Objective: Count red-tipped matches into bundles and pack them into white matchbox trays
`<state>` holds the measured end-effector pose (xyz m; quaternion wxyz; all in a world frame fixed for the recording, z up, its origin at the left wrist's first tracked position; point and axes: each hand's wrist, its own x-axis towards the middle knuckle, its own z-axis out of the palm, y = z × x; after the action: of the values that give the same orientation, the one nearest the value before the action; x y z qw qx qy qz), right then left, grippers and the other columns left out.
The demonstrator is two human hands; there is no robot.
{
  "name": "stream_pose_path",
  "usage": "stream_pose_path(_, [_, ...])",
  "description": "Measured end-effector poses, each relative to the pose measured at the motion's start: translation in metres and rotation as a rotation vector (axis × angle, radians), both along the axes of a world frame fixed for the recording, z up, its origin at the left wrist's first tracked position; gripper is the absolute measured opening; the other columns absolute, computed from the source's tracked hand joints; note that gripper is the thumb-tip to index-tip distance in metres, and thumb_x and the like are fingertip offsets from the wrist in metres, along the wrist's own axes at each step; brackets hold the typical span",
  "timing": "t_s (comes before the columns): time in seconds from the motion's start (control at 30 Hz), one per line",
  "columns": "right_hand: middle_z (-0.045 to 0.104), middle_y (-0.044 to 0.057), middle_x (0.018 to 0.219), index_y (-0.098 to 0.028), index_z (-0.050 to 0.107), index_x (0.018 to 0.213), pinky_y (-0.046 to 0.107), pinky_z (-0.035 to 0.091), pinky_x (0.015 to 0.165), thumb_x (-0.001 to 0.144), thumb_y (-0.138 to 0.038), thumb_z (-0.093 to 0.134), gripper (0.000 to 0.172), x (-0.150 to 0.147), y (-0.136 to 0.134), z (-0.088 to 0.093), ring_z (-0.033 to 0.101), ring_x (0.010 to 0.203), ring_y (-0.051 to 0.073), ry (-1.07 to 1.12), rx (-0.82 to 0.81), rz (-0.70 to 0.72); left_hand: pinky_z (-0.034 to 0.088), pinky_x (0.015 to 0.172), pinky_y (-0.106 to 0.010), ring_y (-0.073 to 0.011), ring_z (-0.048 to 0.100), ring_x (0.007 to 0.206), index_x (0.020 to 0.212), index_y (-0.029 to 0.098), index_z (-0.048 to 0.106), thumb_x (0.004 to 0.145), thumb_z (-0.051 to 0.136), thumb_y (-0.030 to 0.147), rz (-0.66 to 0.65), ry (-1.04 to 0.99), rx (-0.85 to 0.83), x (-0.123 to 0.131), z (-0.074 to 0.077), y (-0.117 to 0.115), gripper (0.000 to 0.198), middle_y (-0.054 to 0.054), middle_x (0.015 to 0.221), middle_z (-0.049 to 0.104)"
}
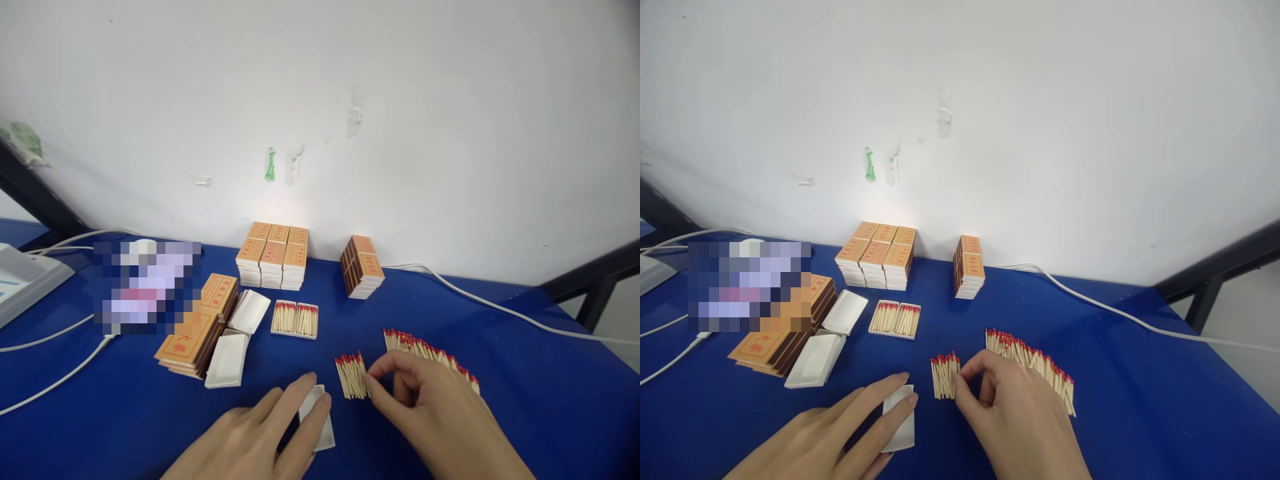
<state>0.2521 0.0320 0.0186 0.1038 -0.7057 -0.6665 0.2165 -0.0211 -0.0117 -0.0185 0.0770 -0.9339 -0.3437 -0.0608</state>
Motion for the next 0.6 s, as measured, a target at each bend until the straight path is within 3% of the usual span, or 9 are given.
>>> stream_pose_path(0.3, [0.056,-0.003,0.057,-0.032,0.074,0.078,0.031,0.030,0.053,0.094,-0.062,0.058,0.038,-0.0009,-0.0005,0.0028,0.053,0.054,0.018,-0.029,-0.023,0.024,0.073,0.069,-0.035,-0.0309,0.082,0.118,0.171,0.016,0.043,0.106,0.040,0.011,0.014,0.040,0.007,0.0009,0.0069,-0.0005,0.065,-0.015,0.162,0.063])
stream_pose_path(0.6, [0.059,-0.002,0.058,-0.032,0.073,0.079,0.031,0.032,0.054,0.096,-0.062,0.055,0.039,-0.0003,-0.0002,0.0045,0.055,0.056,0.018,-0.043,-0.045,0.026,0.073,0.068,-0.036,-0.0351,0.082,0.118,0.170,0.012,0.044,0.105,0.044,0.012,-0.007,0.051,0.001,-0.0003,0.0027,0.0002,0.065,-0.019,0.161,0.062])
